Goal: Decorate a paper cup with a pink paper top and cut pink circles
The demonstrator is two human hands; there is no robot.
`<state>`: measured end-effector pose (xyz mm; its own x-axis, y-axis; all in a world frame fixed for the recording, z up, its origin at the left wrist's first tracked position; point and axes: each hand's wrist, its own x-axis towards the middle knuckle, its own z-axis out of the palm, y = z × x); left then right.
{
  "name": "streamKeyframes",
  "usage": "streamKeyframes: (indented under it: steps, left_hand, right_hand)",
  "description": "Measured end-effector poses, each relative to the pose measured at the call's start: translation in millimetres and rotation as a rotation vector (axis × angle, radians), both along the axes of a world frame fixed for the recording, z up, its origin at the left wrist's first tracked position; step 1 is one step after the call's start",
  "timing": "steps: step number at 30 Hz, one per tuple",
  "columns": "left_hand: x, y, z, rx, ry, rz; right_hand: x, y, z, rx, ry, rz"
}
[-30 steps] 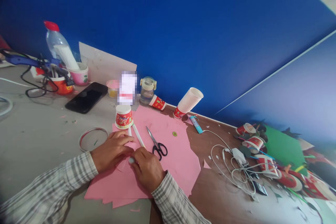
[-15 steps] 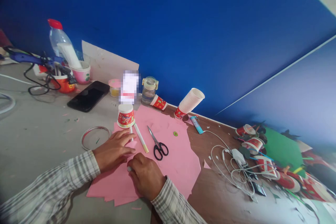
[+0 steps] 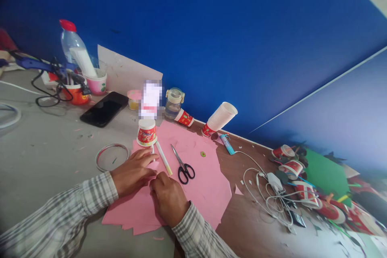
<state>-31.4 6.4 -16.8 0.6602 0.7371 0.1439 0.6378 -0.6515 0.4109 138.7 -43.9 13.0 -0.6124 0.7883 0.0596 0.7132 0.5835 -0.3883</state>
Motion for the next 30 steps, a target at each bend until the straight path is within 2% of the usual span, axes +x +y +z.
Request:
streamKeyframes:
  steps: [5, 9, 14, 20, 25, 28, 30]
  left_hand:
    - [-1.7, 0.3, 3.1, 0.001, 0.014, -0.02]
    - [-2.7, -0.2, 5.1, 0.0, 0.027, -0.021]
    - [-1.1, -1.0, 8.9, -0.003, 0.031, -0.029]
    - [-0.6, -0.3, 7.3, 0.025, 0.014, -0.019]
    - [-2.5, 0.4, 5.2, 0.009, 0.043, -0.041]
    - [-2.1, 0.0, 5.6, 0.02, 0.043, -0.048]
    - [-1.4, -0.3, 6.4, 0.028, 0.039, -0.044]
  right_hand:
    - [0.0, -2.2, 4.7, 0.025, -0.104, 0.096]
    - [4.7, -1.3, 12.9, -0.009, -0.071, 0.166]
    - [7.0, 6.3, 13.2, 0.0, 0.057, 0.01]
    - [-0.5, -1.3, 0.7, -0.054, 0.021, 0.016]
    - [4.1, -6.7, 18.4, -0.152, 0.038, 0.12]
    - [7.2, 1.1, 26.2, -0.115, 0.17, 0.028]
    - [6.4, 7.1, 22.7, -0.076, 0.193, -0.023]
